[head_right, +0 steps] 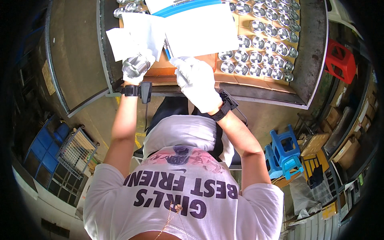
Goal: The recorder is inspecting cylindrical metal parts from a large bin and cross-referencing with a checklist.
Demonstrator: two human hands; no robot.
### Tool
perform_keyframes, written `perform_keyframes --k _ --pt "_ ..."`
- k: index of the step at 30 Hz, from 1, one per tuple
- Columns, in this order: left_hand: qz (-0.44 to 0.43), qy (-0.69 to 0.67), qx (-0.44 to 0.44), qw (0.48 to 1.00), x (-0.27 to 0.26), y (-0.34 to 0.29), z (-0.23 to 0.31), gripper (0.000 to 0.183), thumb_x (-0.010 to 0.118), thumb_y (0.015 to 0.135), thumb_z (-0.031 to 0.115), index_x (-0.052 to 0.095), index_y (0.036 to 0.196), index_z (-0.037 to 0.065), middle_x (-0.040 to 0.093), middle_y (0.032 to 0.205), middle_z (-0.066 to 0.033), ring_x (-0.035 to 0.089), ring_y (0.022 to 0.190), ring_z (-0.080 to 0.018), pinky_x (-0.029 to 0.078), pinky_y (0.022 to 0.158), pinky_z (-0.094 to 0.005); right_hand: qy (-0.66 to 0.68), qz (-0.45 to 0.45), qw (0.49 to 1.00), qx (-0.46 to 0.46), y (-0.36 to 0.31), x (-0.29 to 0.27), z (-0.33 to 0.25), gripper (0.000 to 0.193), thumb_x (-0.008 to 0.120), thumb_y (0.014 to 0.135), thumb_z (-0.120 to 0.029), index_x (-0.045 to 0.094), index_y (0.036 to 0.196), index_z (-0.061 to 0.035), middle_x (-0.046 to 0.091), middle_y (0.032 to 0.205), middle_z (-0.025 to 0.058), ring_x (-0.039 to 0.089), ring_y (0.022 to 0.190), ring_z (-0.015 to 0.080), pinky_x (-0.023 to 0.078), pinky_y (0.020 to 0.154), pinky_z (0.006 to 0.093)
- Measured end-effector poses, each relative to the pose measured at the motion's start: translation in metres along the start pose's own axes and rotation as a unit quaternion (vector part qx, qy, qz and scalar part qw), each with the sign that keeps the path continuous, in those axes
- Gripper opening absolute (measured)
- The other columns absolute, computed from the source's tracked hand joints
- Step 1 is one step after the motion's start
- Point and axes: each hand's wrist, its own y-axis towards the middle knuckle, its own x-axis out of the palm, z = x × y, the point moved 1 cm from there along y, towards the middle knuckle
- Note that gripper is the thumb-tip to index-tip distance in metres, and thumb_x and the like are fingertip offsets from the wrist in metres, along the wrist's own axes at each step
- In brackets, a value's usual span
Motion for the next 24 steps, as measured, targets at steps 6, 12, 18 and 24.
perform_keyframes --k 6,12,18,24 --pt "-0.033 0.06 0.058 0.996 0.014 0.02 -0.003 0.039 0.07 0.09 0.018 0.062 0.126 0.004 0.073 0.112 -0.0078 0.066 0.114 -0.0204 0.055 0.097 -0.0402 0.014 -0.009 1.0 0.02 -0.005 0.002 0.001 0.038 0.07 0.085 -0.001 0.069 0.12 -0.0137 0.07 0.105 0.0098 0.067 0.086 0.0291 0.056 0.074 0.0379" --pt "-0.04 0.104 0.079 0.991 0.022 0.022 -0.004 0.039 0.071 0.089 0.017 0.062 0.125 0.004 0.073 0.111 -0.0076 0.066 0.112 -0.021 0.056 0.096 -0.039 -0.02 -0.007 1.0 0.003 -0.007 0.001 0.003 0.037 0.071 0.085 -0.003 0.069 0.12 -0.015 0.068 0.098 0.008 0.065 0.08 0.0274 0.054 0.07 0.0384" --pt "-0.036 0.158 0.097 0.982 0.027 0.02 -0.008 0.039 0.073 0.088 0.016 0.063 0.125 0.005 0.073 0.11 -0.0074 0.067 0.11 -0.0216 0.056 0.095 -0.0378 -0.031 0.015 0.999 -0.018 -0.006 0.003 0.005 0.036 0.071 0.084 -0.004 0.07 0.119 -0.0158 0.066 0.092 0.0065 0.064 0.077 0.0264 0.053 0.068 0.0379" --pt "-0.037 0.459 0.161 0.873 0.033 0.006 -0.013 0.039 0.074 0.087 0.015 0.063 0.124 0.005 0.073 0.109 -0.0073 0.067 0.108 -0.0221 0.056 0.094 -0.0366 -0.033 -0.002 0.999 0.002 -0.009 0.001 0.004 0.035 0.071 0.085 -0.004 0.071 0.118 -0.015 0.067 0.094 0.0073 0.065 0.079 0.0265 0.054 0.07 0.0373"
